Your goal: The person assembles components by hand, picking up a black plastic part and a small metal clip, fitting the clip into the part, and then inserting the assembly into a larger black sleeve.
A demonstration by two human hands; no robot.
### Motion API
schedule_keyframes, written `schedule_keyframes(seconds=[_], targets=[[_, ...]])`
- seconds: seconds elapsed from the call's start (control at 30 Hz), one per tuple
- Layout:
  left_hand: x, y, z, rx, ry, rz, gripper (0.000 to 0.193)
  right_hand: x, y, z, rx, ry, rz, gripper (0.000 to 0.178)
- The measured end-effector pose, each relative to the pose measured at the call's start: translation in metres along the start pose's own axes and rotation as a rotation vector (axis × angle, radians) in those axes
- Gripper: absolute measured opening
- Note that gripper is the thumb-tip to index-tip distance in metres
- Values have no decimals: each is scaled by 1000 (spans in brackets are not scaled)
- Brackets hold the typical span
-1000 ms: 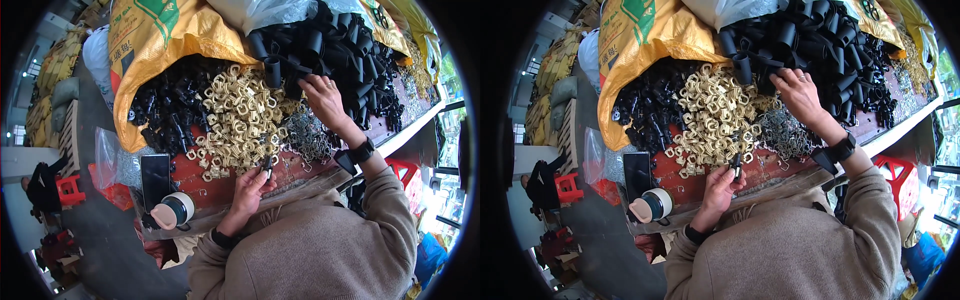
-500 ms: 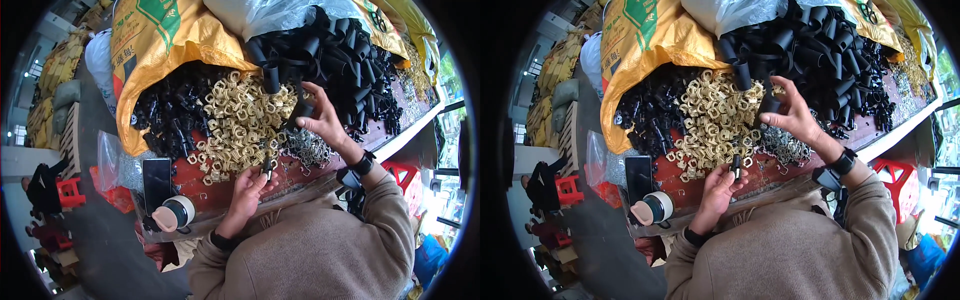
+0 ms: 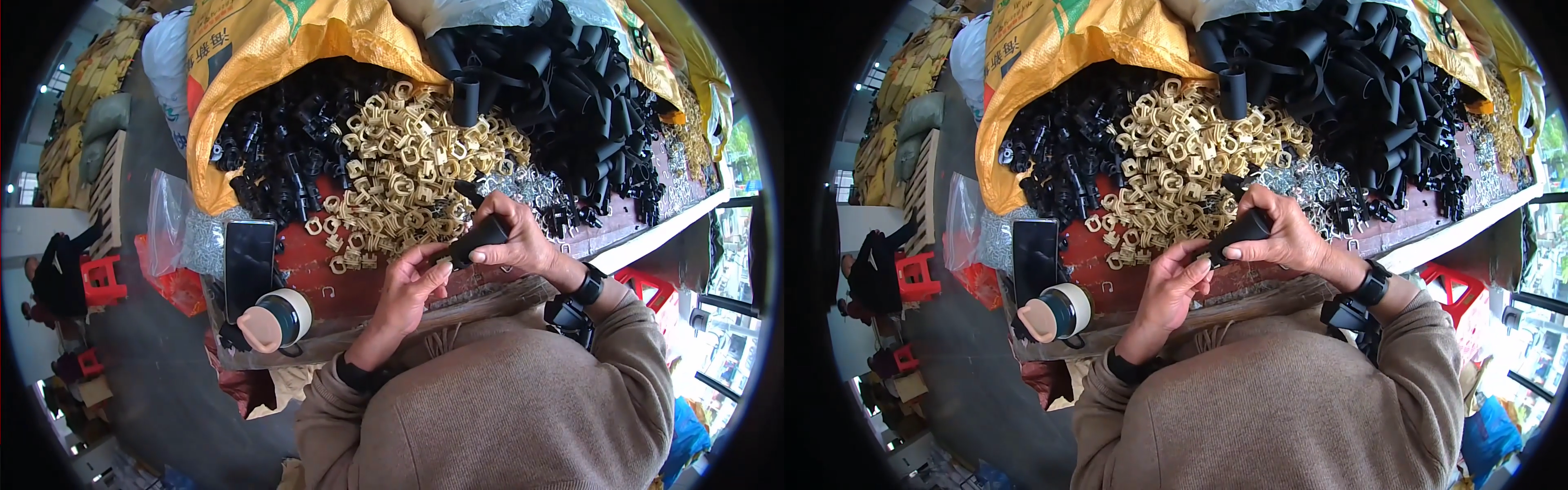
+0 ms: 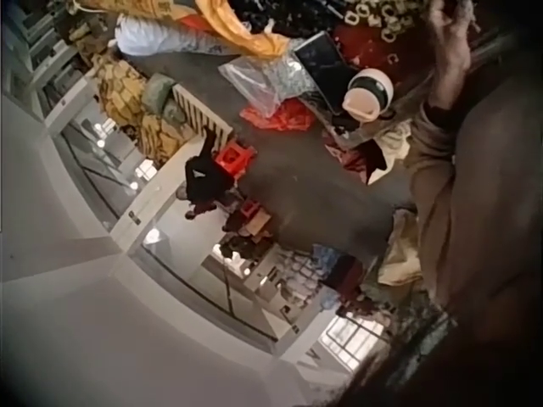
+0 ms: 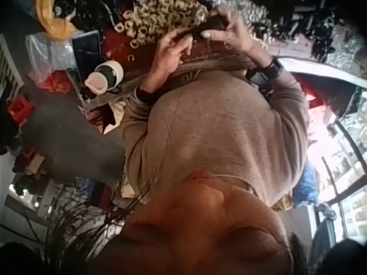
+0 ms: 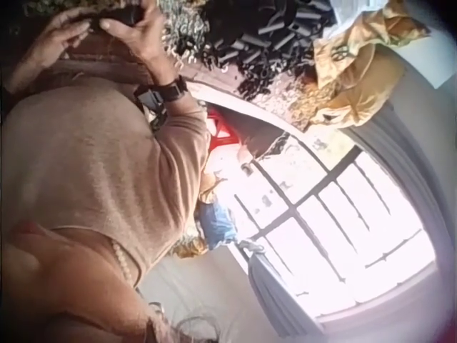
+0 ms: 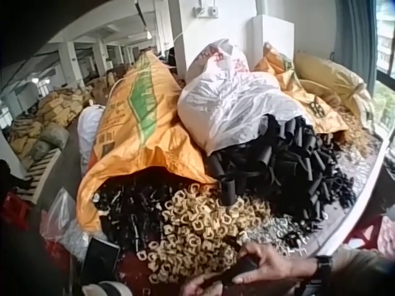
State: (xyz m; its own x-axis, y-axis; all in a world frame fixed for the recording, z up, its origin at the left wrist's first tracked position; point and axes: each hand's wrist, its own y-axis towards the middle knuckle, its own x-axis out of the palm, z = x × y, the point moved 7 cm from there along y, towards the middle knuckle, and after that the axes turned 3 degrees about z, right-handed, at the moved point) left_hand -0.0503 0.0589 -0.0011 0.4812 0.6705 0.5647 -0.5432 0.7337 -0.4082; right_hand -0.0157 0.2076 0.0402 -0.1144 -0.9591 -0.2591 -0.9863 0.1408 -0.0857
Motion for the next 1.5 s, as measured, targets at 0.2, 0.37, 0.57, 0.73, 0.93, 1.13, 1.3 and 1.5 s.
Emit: schedule_keyframes(seconds=[0.2,0.37,0.57,0.73,0.93,1.13,1.3,1.5], targets=[[-8,0,-4,0,-5,58,29,9,-5,-21,-220,-151,-62,47],[-11,-1,-9,-12,63,106,30,10,-10,-12,-159,-181,-168,47],[-10,-2,-5,29,92,108,30,10,-18,-2,67,-115,-152,47],[-13,0,-7,8,59,102,29,9,-24,-5,95,-127,-116,46],[-16,0,-12,-96,16,69,27,10,-27,-5,77,-243,-139,44],[-12,1,-14,-160,-2,5,28,5,-25,-11,-37,-139,-177,44],[-10,0,-16,-154,20,-5,29,7,-28,-24,-291,-276,-166,43],[-8,0,-17,-152,68,-13,28,11,-32,-28,-490,-391,-108,41]])
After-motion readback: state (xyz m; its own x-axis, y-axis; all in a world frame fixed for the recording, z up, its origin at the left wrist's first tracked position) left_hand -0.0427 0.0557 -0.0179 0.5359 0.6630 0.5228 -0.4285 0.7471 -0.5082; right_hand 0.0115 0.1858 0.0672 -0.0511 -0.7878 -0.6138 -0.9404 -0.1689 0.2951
